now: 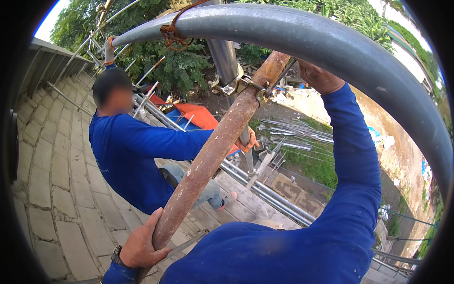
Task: The person uses a spanner to tighten couplers on metal scaffolding poles attached to a brick wall. They work alongside another person, securing vertical and horizontal poles to the structure.
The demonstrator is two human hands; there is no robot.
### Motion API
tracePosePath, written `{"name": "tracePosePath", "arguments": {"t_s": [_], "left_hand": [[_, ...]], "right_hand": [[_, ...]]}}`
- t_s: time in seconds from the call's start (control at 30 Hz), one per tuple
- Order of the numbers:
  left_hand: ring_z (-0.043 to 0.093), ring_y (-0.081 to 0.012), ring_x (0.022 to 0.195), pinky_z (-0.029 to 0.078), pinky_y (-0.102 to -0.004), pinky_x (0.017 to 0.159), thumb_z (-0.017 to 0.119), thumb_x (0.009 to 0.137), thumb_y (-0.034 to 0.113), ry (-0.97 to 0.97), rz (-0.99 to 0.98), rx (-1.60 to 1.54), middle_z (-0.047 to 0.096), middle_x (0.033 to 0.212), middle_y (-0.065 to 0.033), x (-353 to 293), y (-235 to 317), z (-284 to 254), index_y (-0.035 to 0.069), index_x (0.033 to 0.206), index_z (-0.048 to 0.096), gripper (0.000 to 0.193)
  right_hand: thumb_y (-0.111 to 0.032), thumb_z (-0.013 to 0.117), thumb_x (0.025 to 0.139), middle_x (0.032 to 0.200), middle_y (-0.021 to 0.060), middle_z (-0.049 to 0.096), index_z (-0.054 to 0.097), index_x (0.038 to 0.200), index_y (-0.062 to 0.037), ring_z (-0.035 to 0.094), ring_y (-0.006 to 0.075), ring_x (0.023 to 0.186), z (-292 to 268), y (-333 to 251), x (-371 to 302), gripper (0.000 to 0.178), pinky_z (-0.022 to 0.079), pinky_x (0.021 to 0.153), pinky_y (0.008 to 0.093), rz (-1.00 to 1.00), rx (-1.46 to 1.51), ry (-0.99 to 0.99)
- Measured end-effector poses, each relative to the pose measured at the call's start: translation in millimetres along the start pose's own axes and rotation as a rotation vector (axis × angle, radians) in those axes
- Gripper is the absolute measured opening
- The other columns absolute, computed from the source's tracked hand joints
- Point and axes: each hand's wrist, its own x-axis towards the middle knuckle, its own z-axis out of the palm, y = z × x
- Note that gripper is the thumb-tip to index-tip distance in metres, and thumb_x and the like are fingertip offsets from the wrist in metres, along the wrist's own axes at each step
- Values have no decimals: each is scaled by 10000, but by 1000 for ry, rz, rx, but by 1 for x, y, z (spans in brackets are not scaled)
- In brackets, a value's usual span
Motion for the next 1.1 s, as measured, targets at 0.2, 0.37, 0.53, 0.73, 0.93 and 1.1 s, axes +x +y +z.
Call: {"name": "tracePosePath", "arguments": {"t_s": [0.2, 0.37, 0.53, 0.73, 0.93, 1.1], "left_hand": [[587, -479, 1265, 495, -457, 1049, 849, 760, 210, 5, -16, -27, 484, 1496, -306, -1, 3, 0, 29, 1627, 184, 1108], [568, -485, 1285, 480, -461, 1067, 832, 776, 203, 79, 106, 3, 477, 1501, -313, -2, 2, 4, 43, 1634, 161, 1102], [538, -486, 1322, 454, -460, 1097, 814, 793, 194, 90, 133, 18, 462, 1512, -319, -1, 6, 3, 41, 1634, 159, 1078], [540, -497, 1316, 458, -467, 1089, 810, 784, 190, 121, 178, -21, 462, 1509, -328, 2, 3, 7, 43, 1636, 163, 1080], [552, -506, 1297, 471, -474, 1074, 823, 767, 188, 143, 153, 50, 457, 1514, -330, -6, 5, 8, 46, 1637, 166, 1099], [553, -496, 1297, 472, -466, 1072, 822, 774, 183, 122, 163, 2, 467, 1507, -323, 0, 0, 7, 49, 1638, 156, 1099]], "right_hand": [[-21, 642, 818, 876, 97, 646, 642, 873, -105, 667, 336, 865, -31, -18, 4, 101, 527, 745, 494, 55, 154, -299], [7, 593, 807, 862, 113, 581, 588, 872, -55, 640, 376, 856, -39, -14, -13, 90, 504, 717, 496, 131, 410, -500], [77, 574, 847, 799, 184, 599, 600, 883, 10, 588, 325, 705, -35, -52, -51, 81, 453, 660, 416, 479, 997, -448], [-531, 423, 1105, 774, -13, 474, 637, 1053, -18, 390, 67, 606, -36, -186, -111, 558, 318, 530, 240, 1372, 1826, -161], [-485, 396, 1123, 748, 33, 512, 565, 947, -57, 400, 103, 540, -33, -231, -55, 492, 385, 535, 285, 1572, 2098, 74], [-508, 381, 1118, 716, 36, 451, 485, 901, -93, 372, 138, 533, -45, -237, -29, 480, 390, 555, 330, 1675, 2252, 185]]}}
